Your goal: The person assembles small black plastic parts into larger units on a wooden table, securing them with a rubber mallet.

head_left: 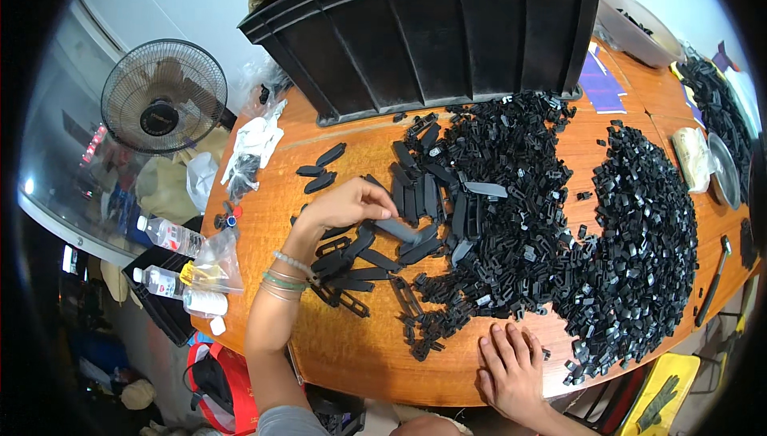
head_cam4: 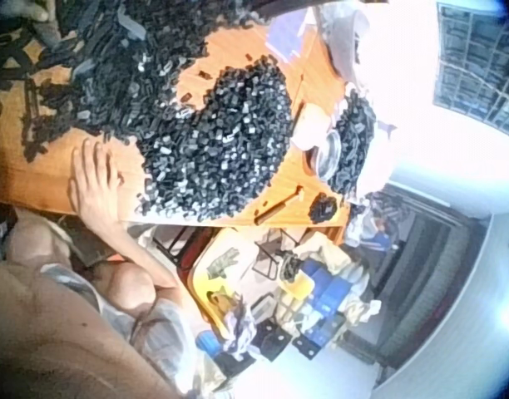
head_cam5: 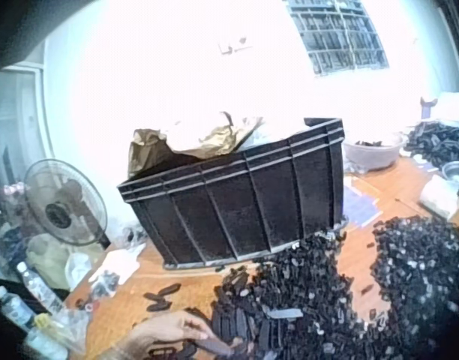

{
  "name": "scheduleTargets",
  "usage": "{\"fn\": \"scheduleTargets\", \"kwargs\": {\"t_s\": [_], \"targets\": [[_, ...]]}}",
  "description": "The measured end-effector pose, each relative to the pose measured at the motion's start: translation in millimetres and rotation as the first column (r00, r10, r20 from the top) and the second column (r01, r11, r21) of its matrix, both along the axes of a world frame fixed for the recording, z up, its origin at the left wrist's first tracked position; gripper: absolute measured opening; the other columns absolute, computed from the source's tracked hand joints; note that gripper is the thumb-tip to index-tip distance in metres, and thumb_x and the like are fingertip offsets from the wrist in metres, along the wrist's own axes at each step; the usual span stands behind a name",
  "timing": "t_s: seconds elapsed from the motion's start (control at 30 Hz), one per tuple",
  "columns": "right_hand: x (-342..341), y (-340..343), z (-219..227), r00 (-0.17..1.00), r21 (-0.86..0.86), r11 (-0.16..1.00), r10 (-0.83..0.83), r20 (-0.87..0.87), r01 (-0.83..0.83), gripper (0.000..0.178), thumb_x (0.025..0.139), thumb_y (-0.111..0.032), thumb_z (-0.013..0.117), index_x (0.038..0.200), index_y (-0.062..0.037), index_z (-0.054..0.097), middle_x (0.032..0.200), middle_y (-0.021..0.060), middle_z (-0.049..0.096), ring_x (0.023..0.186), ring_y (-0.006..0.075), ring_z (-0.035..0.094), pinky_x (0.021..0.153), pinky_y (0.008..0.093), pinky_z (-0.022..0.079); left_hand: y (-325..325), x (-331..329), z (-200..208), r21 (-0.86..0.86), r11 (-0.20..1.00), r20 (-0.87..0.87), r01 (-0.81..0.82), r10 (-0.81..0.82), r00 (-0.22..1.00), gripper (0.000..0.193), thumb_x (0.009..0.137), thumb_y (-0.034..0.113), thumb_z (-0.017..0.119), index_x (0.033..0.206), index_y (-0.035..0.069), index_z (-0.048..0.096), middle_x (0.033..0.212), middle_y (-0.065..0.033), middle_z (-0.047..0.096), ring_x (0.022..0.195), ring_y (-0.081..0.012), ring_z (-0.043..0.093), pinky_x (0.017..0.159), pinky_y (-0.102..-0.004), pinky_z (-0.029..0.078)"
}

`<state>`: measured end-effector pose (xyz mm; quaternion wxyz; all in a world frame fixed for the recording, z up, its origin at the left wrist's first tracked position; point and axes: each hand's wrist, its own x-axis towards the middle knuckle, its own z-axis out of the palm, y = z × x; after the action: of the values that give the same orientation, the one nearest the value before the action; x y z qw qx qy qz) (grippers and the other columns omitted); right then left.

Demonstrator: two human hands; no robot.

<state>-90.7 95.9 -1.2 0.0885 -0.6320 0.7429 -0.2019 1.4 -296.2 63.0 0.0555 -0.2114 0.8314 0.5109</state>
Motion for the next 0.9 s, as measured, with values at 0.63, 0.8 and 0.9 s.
{"fn": "scheduleTargets", "kwargs": {"t_s": [0.63,0.8,0.9], "targets": [[4.2,-1.9,4.7,1.000,0.014,1.000,-0.020,-0.020,0.021,0.050,0.078,-0.024,0.058,0.124,-0.0049,0.053,0.134,0.0165,0.046,0.126,0.0362,0.038,0.106,0.0521,0.023,-49.3,-124.2,-46.3,-0.569,0.633,-0.414,-0.526,0.333,0.847,0.012,0.072,0.005,0.071,0.082,-0.001,0.067,0.075,-0.0128,0.068,0.069,-0.0198,0.067,0.066,-0.0309,0.052],[1.4,1.0,3.8,0.999,0.005,1.000,-0.028,-0.029,0.028,0.051,0.080,-0.024,0.058,0.126,-0.0042,0.051,0.135,0.0172,0.044,0.127,0.0367,0.037,0.106,0.0521,0.022,-21.0,-54.5,-21.1,-0.064,0.901,-0.437,-0.429,0.361,0.824,0.016,0.079,0.011,0.071,0.087,-0.002,0.066,0.079,-0.0051,0.068,0.078,-0.0109,0.062,0.074,-0.0260,0.049],[3.6,1.1,4.5,0.997,0.028,0.999,-0.031,-0.074,0.034,0.051,0.082,-0.028,0.057,0.127,-0.0057,0.051,0.136,0.0145,0.046,0.128,0.0337,0.038,0.107,0.0497,0.022,-18.4,-18.1,-13.5,-0.067,0.934,-0.229,-0.350,0.327,0.917,0.029,0.079,0.021,0.073,0.097,-0.001,0.066,0.091,-0.0085,0.067,0.086,-0.0142,0.061,0.082,-0.0290,0.048]]}}
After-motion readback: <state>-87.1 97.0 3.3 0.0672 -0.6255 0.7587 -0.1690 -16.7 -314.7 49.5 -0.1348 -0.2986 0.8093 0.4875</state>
